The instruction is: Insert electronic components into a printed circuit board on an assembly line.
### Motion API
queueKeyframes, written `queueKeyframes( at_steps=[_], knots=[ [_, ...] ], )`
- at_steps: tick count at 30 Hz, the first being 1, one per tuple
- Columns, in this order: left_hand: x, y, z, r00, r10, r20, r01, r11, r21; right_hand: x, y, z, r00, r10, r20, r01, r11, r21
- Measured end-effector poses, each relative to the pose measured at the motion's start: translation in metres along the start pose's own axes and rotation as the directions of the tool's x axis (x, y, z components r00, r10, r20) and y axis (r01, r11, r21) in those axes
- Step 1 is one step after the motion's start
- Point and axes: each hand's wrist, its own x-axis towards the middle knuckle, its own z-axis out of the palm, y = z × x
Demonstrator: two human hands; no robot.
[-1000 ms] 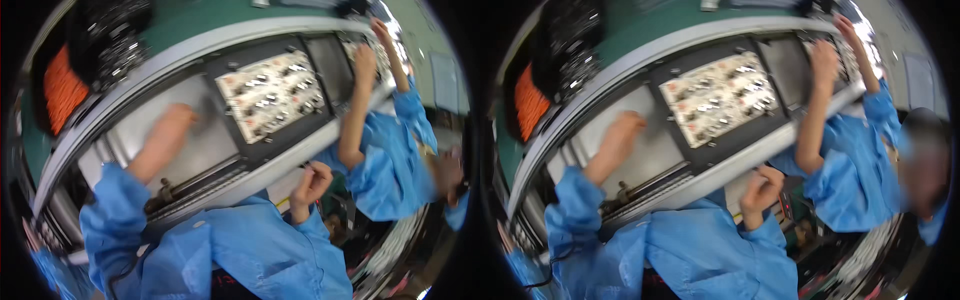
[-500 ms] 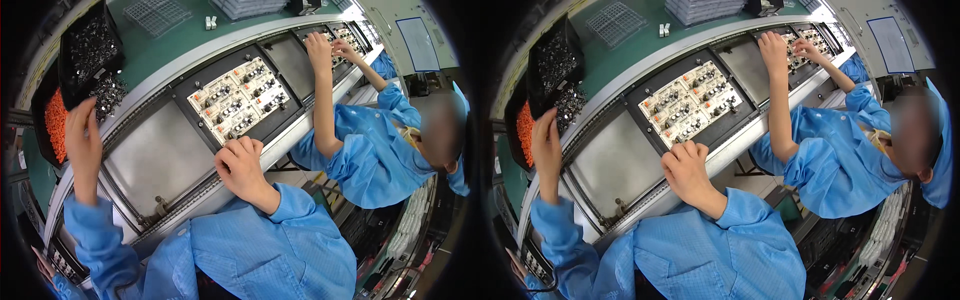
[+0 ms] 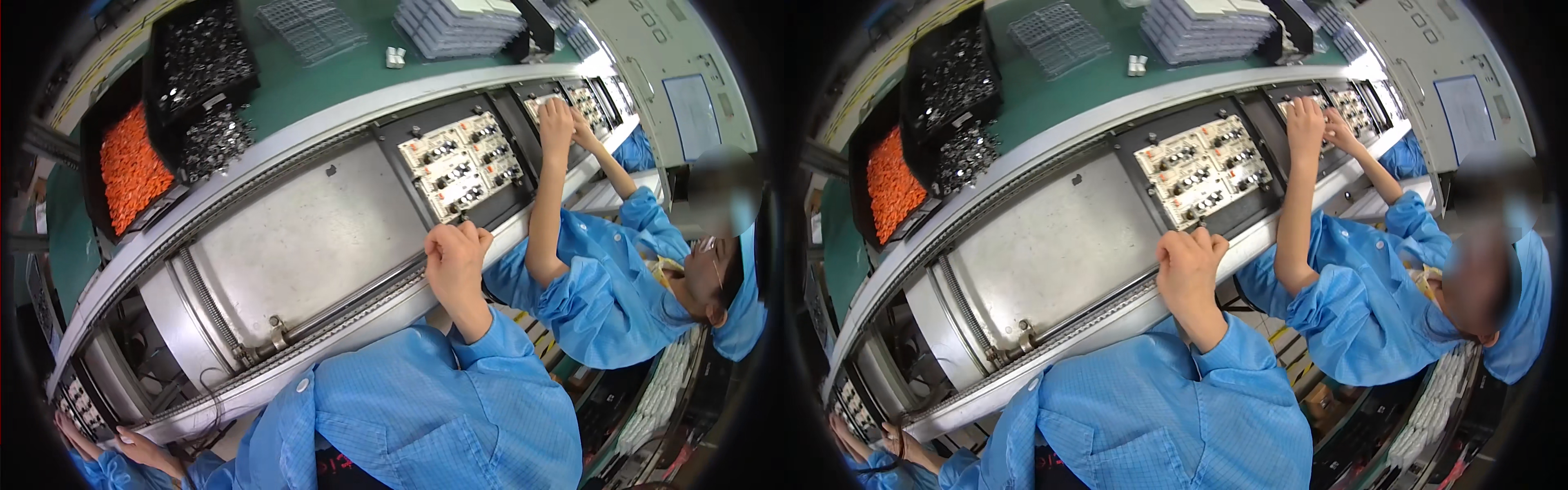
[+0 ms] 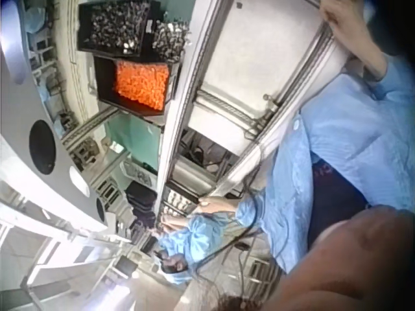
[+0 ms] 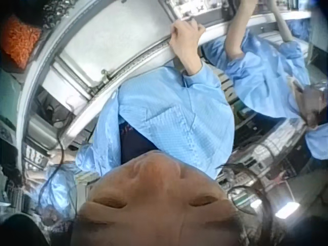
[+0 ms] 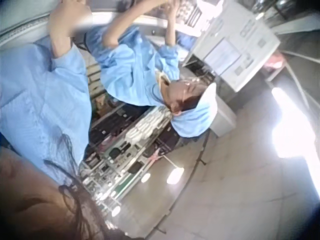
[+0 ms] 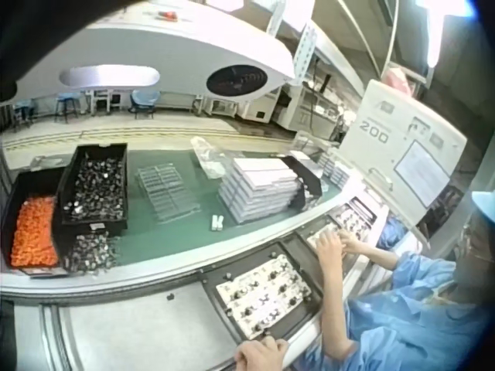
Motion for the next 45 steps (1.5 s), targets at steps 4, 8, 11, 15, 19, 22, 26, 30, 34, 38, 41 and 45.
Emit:
queueKeyframes(
  at_steps=[4, 8, 11, 15, 19, 22, 26, 30, 34, 38, 41, 45],
  knots=[
    [0.000, -0.105, 0.018, 0.988, -0.144, 0.063, 0.119, 0.946, 0.303, 0.021, -0.023, -0.014, 0.963, -0.122, 0.242, 0.062, 0.969, 0.240],
    [0.006, -0.077, 0.048, 0.968, -0.146, 0.202, 0.091, 0.961, 0.262, 0.077, -0.044, -0.012, 0.915, -0.321, 0.246, 0.243, 0.923, 0.300],
    [-0.005, 0.003, 0.102, 0.956, 0.190, 0.223, -0.109, 0.937, -0.332, 0.083, -0.005, -0.042, 0.923, -0.137, 0.359, 0.118, 0.990, 0.074],
    [-0.047, 0.127, 0.138, 0.925, 0.032, 0.378, 0.096, 0.945, -0.314, 0.054, 0.100, -0.132, 0.925, -0.001, 0.379, 0.034, 0.996, -0.079],
    [-0.012, 0.067, 0.101, 0.912, -0.094, 0.399, 0.191, 0.959, -0.209, 0.070, 0.060, -0.091, 0.939, -0.041, 0.341, 0.034, 0.999, 0.026],
    [0.016, 0.000, 0.057, 0.885, -0.224, 0.409, 0.266, 0.963, -0.048, 0.111, 0.027, -0.029, 0.923, -0.103, 0.370, 0.077, 0.993, 0.084],
    [0.036, -0.061, 0.036, 0.929, -0.244, 0.278, 0.220, 0.969, 0.115, 0.177, -0.037, 0.051, 0.892, -0.364, 0.269, 0.265, 0.902, 0.341],
    [0.021, -0.127, -0.049, 0.988, -0.089, 0.130, 0.053, 0.964, 0.259, 0.194, -0.130, 0.087, 0.831, -0.401, 0.386, 0.222, 0.875, 0.430],
    [0.002, -0.136, -0.072, 0.971, -0.135, 0.198, 0.040, 0.907, 0.420, 0.237, -0.168, 0.109, 0.739, -0.433, 0.516, 0.041, 0.794, 0.607],
    [-0.024, -0.004, -0.056, 0.956, -0.075, 0.282, -0.045, 0.917, 0.395, 0.258, -0.109, 0.070, 0.758, -0.344, 0.553, 0.056, 0.880, 0.471],
    [-0.021, 0.043, -0.045, 0.938, 0.009, 0.346, -0.126, 0.940, 0.318, 0.248, -0.098, 0.060, 0.790, -0.330, 0.516, 0.033, 0.865, 0.501],
    [-0.031, 0.076, -0.052, 0.917, 0.116, 0.381, -0.228, 0.937, 0.264, 0.239, -0.103, 0.067, 0.788, -0.415, 0.454, 0.138, 0.839, 0.527]
  ],
)
